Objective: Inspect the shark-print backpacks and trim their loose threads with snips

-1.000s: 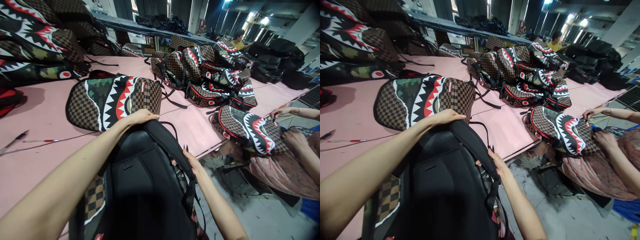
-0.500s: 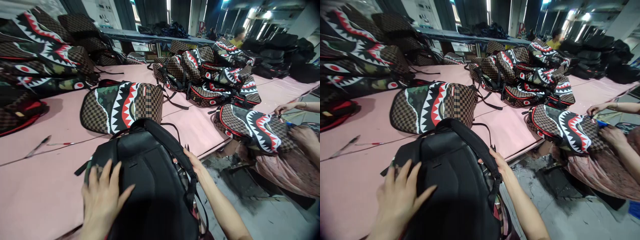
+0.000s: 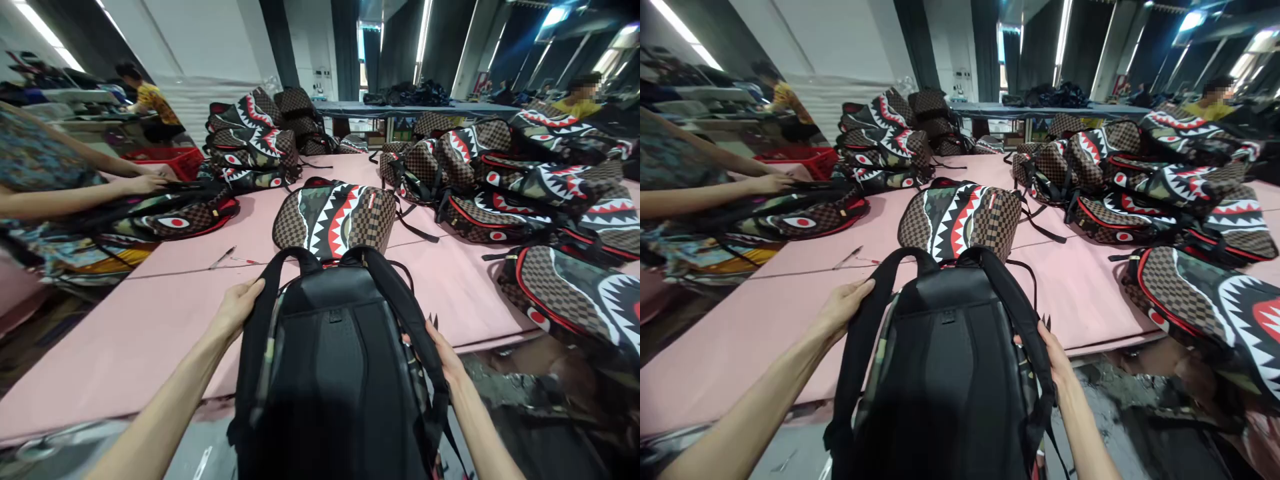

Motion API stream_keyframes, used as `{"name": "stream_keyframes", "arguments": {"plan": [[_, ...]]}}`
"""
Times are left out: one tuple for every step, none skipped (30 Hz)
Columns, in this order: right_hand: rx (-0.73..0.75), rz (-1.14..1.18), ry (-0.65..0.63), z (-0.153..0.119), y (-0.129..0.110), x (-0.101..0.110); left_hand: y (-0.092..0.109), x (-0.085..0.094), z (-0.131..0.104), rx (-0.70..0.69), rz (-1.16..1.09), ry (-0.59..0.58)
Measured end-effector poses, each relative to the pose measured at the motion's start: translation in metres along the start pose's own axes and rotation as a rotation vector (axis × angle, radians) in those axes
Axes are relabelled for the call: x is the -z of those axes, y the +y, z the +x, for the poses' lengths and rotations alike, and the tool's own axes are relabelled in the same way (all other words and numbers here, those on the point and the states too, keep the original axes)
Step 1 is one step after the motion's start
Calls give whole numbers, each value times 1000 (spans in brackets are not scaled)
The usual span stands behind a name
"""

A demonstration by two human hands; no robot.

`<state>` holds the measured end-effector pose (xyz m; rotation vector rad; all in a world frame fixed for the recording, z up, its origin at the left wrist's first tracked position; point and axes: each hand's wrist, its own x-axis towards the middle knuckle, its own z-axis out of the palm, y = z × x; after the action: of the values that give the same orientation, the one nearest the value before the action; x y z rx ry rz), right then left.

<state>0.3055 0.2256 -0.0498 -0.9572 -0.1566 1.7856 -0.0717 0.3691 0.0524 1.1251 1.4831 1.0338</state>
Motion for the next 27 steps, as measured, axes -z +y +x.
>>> {"name": "stream_keyframes", "arguments": {"plan": [[-8,-6,-8,0,0,1,-5,0,3,46,-109,-12],[-17,-10,-7,1,-1,1,-10,1,5,87,-203,-26],[-26,-11,4,1,-1,2,-14,3,7,122,-283,-41],[-30,-11,20,1,-2,3,-18,6,8,149,-350,-54],[-30,-11,36,1,-2,3,-22,9,10,176,-403,-68],[-30,-9,50,1,-3,4,-25,12,12,202,-442,-81],[-32,-8,56,1,-3,4,-28,14,15,229,-470,-93],[-40,-6,53,1,-4,5,-30,15,17,252,-496,-107],[-54,-6,44,0,-4,5,-33,16,19,273,-530,-132],[-68,-6,34,0,-5,5,-35,16,21,289,-567,-161],[-79,-10,27,0,-6,5,-38,15,23,298,-603,-188],[-83,-17,26,-1,-7,4,-40,14,24,303,-639,-219],[-78,-26,27,-1,-8,3,-42,13,25,305,-672,-251],[-72,-38,27,-2,-9,2,-44,12,26,309,-702,-283],[-66,-51,25,-2,-10,1,-46,12,26,315,-727,-312],[-63,-65,22,-3,-11,0,-48,12,27,319,-745,-337],[-61,-81,24,-3,-12,-1,-49,13,27,318,-752,-359],[-60,-98,31,-4,-13,-2,-50,14,28,308,-742,-372],[-60,-115,42,-4,-13,-4,-51,15,28,284,-702,-371],[-56,-135,62,-5,-13,-5,-52,17,28,247,-642,-365],[-50,-158,84,-6,-12,-6,-52,17,29,205,-573,-353],[-33,-184,111,-7,-12,-8,-52,18,29,164,-506,-334],[-2,-214,142,-8,-11,-8,-52,18,30,130,-449,-313],[41,-249,178,-9,-10,-8,-51,18,31,101,-406,-290],[96,-292,225,-10,-9,-7,-51,18,32,77,-378,-265],[157,-347,281,-11,-8,-6,-51,18,33,51,-354,-237],[226,-419,353,-12,-8,-3,-51,17,33,13,-324,-200]]}}
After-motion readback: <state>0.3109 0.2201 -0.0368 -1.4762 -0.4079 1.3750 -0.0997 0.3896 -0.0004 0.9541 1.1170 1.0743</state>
